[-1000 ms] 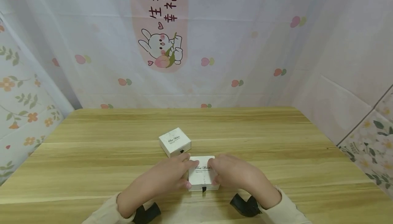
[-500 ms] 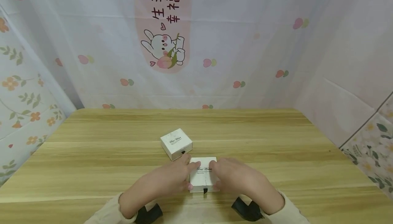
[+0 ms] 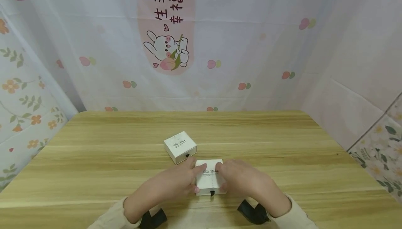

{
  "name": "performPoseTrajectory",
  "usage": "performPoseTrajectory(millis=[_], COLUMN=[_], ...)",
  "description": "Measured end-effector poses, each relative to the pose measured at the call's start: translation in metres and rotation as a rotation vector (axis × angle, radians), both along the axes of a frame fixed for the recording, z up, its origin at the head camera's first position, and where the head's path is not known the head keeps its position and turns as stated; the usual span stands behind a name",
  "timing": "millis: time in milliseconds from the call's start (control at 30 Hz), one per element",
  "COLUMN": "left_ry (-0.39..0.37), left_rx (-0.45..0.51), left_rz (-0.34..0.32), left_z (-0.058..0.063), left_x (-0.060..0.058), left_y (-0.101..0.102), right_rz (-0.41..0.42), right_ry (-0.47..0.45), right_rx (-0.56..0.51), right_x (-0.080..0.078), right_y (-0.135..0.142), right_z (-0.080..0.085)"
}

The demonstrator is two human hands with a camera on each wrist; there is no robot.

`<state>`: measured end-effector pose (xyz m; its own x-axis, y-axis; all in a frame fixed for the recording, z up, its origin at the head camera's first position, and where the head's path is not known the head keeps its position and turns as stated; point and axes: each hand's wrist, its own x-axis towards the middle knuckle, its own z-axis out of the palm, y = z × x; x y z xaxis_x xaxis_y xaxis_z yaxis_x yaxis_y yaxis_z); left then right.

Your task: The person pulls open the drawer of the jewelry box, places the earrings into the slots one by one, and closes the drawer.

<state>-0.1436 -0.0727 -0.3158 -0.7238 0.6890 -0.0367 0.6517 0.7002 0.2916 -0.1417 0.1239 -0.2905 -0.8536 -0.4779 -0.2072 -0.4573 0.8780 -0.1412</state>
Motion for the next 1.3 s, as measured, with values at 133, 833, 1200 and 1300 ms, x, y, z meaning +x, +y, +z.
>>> performPoseTrajectory(millis=[133,833,1200,1300], left_ry=[0.011,-0.011,-0.112,-0.127], left_rx=[0.003,0.02,0.044,0.039], left_rz=[0.003,0.054,0.108,0.126], left_z=[-0.003,-0.007,-0.007,-0.008], left_x=[-0.001,-0.028,-0.048,-0.051], left_y=[0.001,0.014,0.024,0.026], right_rz=[0.006,-0.088,-0.118,-0.14], right_ry=[0.008,-0.11,-0.13,-0.137], right_rx=[-0.004,-0.164,-0.11,-0.106], right_x=[-0.001,-0.031,-0.045,-0.048], right_y=[0.001,0.015,0.017,0.017], right_z=[0.001,0.0,0.003,0.002])
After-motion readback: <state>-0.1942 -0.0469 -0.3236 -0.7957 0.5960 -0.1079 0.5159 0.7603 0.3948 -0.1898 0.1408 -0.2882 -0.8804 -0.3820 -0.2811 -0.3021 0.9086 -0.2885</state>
